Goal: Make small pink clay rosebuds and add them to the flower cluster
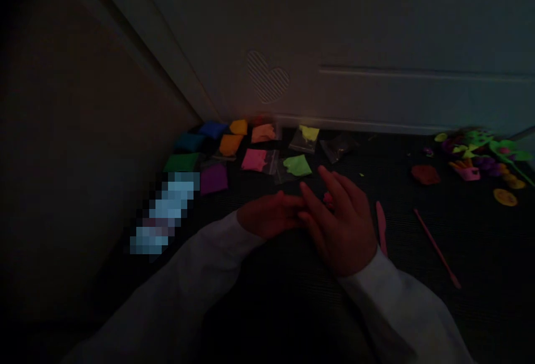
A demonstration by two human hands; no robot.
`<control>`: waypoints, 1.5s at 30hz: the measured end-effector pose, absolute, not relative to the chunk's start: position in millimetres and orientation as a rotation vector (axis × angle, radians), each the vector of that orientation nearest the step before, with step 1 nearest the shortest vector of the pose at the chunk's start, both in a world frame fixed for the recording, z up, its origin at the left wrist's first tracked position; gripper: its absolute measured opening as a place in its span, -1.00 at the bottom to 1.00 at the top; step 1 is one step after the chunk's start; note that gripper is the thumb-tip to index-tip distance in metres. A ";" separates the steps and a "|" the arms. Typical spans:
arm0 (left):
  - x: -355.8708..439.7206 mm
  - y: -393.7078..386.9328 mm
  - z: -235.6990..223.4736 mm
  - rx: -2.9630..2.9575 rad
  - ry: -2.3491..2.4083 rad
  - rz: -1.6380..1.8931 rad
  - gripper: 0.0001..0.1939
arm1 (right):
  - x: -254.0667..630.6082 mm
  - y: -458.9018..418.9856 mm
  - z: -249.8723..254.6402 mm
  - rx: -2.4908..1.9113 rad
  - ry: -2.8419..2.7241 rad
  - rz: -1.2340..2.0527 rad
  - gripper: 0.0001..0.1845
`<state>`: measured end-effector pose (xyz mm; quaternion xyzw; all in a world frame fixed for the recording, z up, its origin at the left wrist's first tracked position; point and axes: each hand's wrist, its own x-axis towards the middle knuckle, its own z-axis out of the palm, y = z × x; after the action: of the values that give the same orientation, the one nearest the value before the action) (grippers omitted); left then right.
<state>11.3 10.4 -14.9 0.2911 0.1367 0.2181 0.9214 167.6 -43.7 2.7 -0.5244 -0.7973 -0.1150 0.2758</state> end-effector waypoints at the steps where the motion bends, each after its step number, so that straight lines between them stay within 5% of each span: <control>1: 9.9 11.0 -14.0 0.585 0.277 0.457 -0.49 | 167.3 -43.3 2.4 -1.428 -2.144 -0.323 -0.54; 10: 5.7 14.3 -18.2 0.583 0.287 0.488 -0.51 | 169.2 -42.6 2.4 -1.412 -2.032 -0.304 -0.67; 23: 15.1 13.0 -16.8 0.852 0.656 0.623 -0.84 | 161.6 -46.4 0.6 -1.329 -2.094 -0.101 -0.61; 45: 11.9 19.8 -20.3 0.790 0.609 0.648 -0.75 | 168.5 -48.6 10.2 -1.280 -2.011 -0.102 -0.78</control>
<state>11.9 19.8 -20.3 0.3723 0.2868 0.3055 0.8282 168.5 -48.6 10.2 -0.4987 -0.7833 -0.0399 0.3689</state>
